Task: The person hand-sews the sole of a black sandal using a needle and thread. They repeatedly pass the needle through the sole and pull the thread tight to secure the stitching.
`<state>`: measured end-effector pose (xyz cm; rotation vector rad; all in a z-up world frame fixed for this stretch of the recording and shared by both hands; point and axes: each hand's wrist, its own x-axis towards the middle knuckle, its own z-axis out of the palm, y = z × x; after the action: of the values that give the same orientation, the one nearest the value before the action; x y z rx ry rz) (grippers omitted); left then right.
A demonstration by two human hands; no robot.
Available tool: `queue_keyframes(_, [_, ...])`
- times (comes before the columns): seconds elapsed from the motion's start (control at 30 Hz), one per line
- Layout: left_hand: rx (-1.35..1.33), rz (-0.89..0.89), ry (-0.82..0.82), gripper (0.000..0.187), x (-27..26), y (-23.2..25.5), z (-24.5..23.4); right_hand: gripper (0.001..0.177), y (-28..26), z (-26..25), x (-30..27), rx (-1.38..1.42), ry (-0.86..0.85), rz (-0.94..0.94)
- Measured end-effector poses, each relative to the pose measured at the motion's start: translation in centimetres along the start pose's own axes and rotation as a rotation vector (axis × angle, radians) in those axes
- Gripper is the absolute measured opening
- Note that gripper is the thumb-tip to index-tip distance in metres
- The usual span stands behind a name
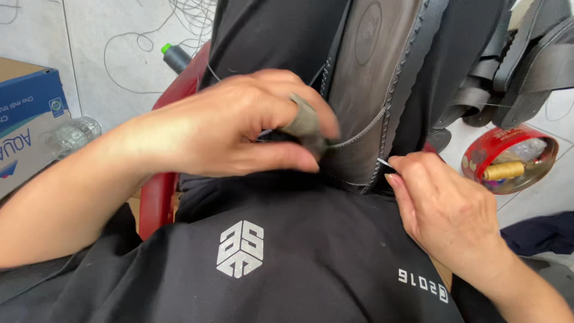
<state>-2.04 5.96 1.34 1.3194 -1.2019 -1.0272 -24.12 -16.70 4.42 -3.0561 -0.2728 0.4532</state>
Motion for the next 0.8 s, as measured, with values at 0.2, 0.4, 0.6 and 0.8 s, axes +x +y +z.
queue_keyframes(0.2, [-0.017, -0.253, 0.079, 0.013, 3.7, -2.2, 1.8, 0.011, -0.3, 1.1, -0.3, 0.287, 0.082, 0.062])
queue_keyframes(0.4, [0.018, -0.380, -0.181, 0.021, 5.8, -4.3, 3.5, 0.025, -0.2, 2.4, -1.2, 0.310, 0.204, 0.060])
queue_keyframes(0.6, [0.117, -0.286, -0.299, 0.015, 6.3, -3.8, 2.2, 0.049, 1.3, 0.6, -2.4, -0.102, 0.009, 0.019])
queue_keyframes(0.8, [0.680, 0.157, 0.269, 0.026, 4.4, -2.4, 0.6, 0.049, 5.1, 0.3, -10.5, 0.452, -0.163, 0.482])
